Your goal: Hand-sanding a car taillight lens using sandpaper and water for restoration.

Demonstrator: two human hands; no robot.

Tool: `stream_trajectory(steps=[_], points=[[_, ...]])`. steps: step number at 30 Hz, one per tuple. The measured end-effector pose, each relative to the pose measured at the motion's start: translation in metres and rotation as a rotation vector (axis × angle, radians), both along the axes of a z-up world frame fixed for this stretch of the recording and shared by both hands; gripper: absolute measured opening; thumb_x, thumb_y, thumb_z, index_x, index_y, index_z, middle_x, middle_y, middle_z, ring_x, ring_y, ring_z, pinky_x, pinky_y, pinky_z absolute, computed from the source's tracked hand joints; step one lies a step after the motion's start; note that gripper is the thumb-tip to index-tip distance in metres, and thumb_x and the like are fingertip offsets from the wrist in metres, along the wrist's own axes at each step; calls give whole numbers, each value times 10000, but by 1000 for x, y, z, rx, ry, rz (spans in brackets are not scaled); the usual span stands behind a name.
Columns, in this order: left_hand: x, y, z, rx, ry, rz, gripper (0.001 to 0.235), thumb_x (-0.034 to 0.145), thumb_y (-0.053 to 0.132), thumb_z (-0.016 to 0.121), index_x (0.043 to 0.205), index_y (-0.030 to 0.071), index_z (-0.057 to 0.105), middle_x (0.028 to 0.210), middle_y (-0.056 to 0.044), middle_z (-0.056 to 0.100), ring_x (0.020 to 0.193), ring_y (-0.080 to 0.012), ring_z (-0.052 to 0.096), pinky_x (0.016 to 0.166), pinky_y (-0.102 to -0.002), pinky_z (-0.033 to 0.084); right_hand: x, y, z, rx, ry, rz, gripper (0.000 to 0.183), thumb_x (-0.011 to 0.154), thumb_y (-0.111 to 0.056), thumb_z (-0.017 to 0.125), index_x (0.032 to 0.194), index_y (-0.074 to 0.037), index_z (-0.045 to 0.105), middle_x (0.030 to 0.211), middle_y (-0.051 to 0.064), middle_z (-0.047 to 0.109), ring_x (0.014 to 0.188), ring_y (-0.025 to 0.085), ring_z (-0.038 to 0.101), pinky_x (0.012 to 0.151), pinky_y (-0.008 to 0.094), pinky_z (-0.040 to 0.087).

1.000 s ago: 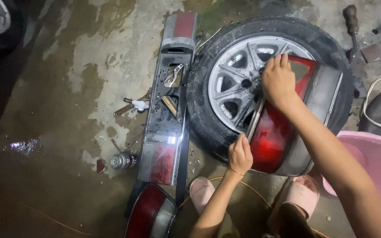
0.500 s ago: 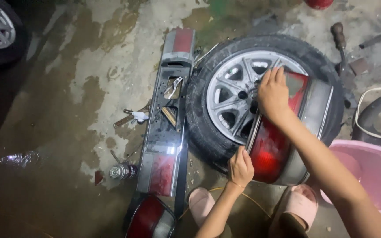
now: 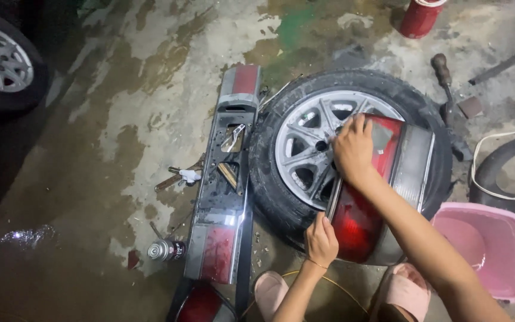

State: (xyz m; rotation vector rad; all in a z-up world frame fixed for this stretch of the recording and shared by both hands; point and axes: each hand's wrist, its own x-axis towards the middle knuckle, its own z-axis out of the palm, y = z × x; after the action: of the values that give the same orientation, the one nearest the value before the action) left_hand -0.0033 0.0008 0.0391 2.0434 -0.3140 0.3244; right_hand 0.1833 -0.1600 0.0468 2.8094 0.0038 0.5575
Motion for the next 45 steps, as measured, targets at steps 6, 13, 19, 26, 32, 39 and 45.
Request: stream_trajectory(steps=[6,13,19,26,32,39,45], points=[[1,0,2,-45,37,-8,288,977,92,426,1141,-40,623,945,-290,725,681,-530,636,611,-539,496,-107,50,47,-157,31,116,657,981,-514,521,1093,113,684,1125,255,675,1115,366,524,972,401,423],[0,0,-4,0,35,5,197,995,106,428,1000,-10,587,747,-249,657,564,-478,556,575,-523,445,-38,23,-6,66,-25,38,827,932,-529,609,1279,221,561,1282,434,571,1317,507,503,1079,448,459],[1,2,0,-12,28,-10,263,990,87,430,1120,-54,610,786,-254,681,583,-468,586,582,-502,471,-12,12,-11,26,-13,-73,834,1013,-537,502,1363,219,522,1398,427,521,1343,516,467,1102,485,392],[-2,4,-54,17,143,11,266,978,135,501,1064,-60,660,802,-274,700,755,-486,709,596,-531,576,-149,64,48,-26,103,148,830,899,-588,543,1279,147,605,1276,351,645,1330,494,527,1107,477,404],[1,2,-43,-1,43,32,318,1014,156,457,1066,-75,670,757,-275,691,676,-475,699,520,-515,549,-137,49,34,8,44,181,873,925,-625,513,1323,148,587,1322,356,625,1368,499,516,1107,483,437],[1,-1,-37,5,-53,65,365,1033,159,414,1187,-3,702,787,-228,709,680,-429,711,541,-456,568,-75,14,29,196,0,84,972,988,-692,433,1439,164,523,1495,374,502,1448,491,438,1157,524,404],[1,-1,-35,-11,-43,48,290,1064,133,430,1093,-19,675,699,-260,654,626,-468,680,493,-497,542,-201,48,42,305,172,358,925,935,-612,456,1502,117,394,1597,360,356,1504,496,341,1201,545,330]])
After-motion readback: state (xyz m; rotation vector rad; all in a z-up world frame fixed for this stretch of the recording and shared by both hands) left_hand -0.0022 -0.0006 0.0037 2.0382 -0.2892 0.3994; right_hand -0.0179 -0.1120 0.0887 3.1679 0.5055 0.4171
